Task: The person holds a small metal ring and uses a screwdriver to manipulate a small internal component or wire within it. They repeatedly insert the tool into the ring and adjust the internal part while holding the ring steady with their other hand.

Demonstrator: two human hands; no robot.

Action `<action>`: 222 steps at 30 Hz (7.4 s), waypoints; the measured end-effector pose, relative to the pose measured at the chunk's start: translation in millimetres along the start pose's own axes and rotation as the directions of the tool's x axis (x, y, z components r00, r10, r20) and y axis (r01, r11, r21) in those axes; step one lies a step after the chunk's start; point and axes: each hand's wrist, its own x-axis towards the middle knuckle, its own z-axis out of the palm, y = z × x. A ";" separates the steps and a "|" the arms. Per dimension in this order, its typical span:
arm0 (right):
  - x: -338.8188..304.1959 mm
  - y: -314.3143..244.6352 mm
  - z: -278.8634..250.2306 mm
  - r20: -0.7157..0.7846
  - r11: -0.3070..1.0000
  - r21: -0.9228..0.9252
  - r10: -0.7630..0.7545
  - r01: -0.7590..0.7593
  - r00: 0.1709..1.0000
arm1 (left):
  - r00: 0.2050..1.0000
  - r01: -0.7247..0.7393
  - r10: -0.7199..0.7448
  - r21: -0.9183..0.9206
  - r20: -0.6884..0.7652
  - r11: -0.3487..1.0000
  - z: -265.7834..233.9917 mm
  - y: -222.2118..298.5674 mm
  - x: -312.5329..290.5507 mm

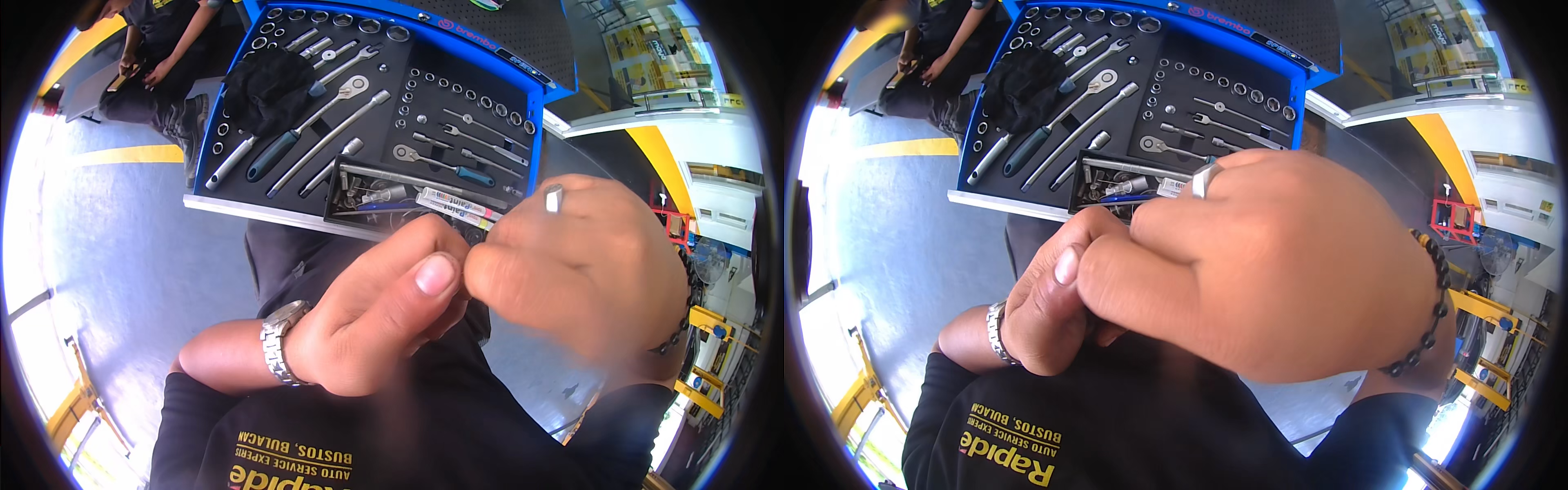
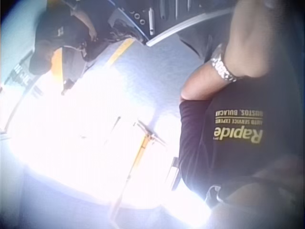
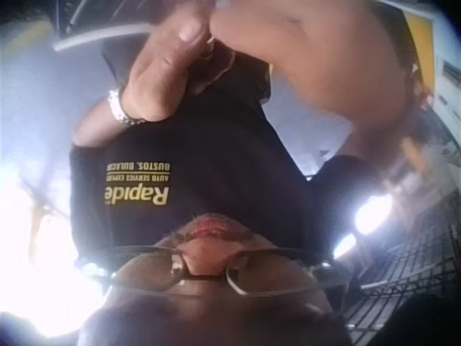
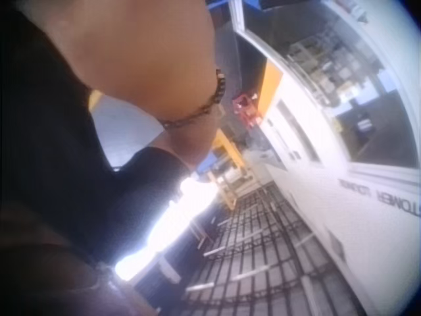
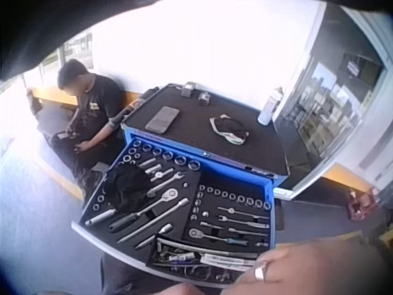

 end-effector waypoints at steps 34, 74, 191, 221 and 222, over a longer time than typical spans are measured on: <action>-14.7 -23.8 47.7 -0.441 0.792 0.610 0.321 0.018 0.838 | 0.997 -0.044 0.032 -0.187 -0.067 0.981 8.6 9.7 -10.4; -10.3 -37.4 69.1 -0.686 0.852 0.512 0.326 0.112 0.651 | 0.970 -0.154 0.136 -0.079 -0.202 0.985 14.0 2.3 -9.1; -22.7 -15.2 115.8 -0.637 0.802 0.583 0.355 0.127 0.684 | 0.992 0.030 -0.041 -0.090 -0.121 0.995 20.1 -23.6 -6.5; -30.6 -19.6 105.5 -0.650 0.807 0.530 0.188 0.262 0.736 | 0.999 0.048 -0.045 -0.156 0.027 0.987 17.6 -18.1 -11.7; -31.3 -21.6 107.2 -0.670 0.809 0.521 0.189 0.273 0.718 | 0.998 0.020 -0.014 -0.126 0.056 0.992 15.0 -19.1 -11.3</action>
